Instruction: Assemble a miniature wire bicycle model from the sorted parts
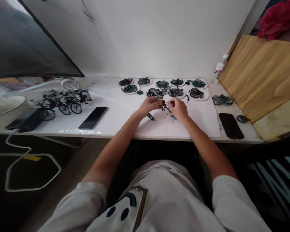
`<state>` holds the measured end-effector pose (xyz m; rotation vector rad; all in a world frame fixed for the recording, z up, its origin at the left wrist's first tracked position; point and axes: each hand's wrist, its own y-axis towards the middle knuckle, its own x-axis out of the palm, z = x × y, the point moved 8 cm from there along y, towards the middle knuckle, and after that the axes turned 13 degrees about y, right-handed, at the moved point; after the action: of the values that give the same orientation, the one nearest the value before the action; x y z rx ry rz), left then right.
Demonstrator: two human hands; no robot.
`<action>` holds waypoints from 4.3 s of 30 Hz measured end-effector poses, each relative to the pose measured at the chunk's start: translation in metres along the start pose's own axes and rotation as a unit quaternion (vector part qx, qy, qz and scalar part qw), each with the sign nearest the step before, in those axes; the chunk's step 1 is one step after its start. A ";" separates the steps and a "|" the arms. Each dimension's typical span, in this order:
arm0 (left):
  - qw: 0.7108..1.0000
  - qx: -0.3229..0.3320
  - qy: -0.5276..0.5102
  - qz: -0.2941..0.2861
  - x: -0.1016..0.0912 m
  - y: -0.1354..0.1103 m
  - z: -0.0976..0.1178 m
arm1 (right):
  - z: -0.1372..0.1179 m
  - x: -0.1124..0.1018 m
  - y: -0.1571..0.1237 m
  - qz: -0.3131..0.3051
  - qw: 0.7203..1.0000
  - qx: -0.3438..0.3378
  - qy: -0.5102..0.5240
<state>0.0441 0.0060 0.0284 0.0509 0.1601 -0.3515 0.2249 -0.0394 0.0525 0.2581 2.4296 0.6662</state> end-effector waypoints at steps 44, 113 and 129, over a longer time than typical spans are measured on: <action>1.000 0.001 0.021 0.004 0.001 0.004 -0.006 | -0.003 0.010 -0.005 -0.074 0.997 0.016 0.023; 0.991 0.043 0.124 -0.012 0.004 0.006 -0.011 | 0.001 0.017 -0.009 -0.115 0.993 0.035 -0.005; 0.997 0.035 0.057 0.026 -0.004 0.012 -0.013 | 0.017 0.014 -0.004 -0.083 0.994 0.039 -0.056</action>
<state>0.0427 0.0193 0.0168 0.1447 0.2594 -0.3014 0.2236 -0.0310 0.0314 0.1193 2.3412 0.4708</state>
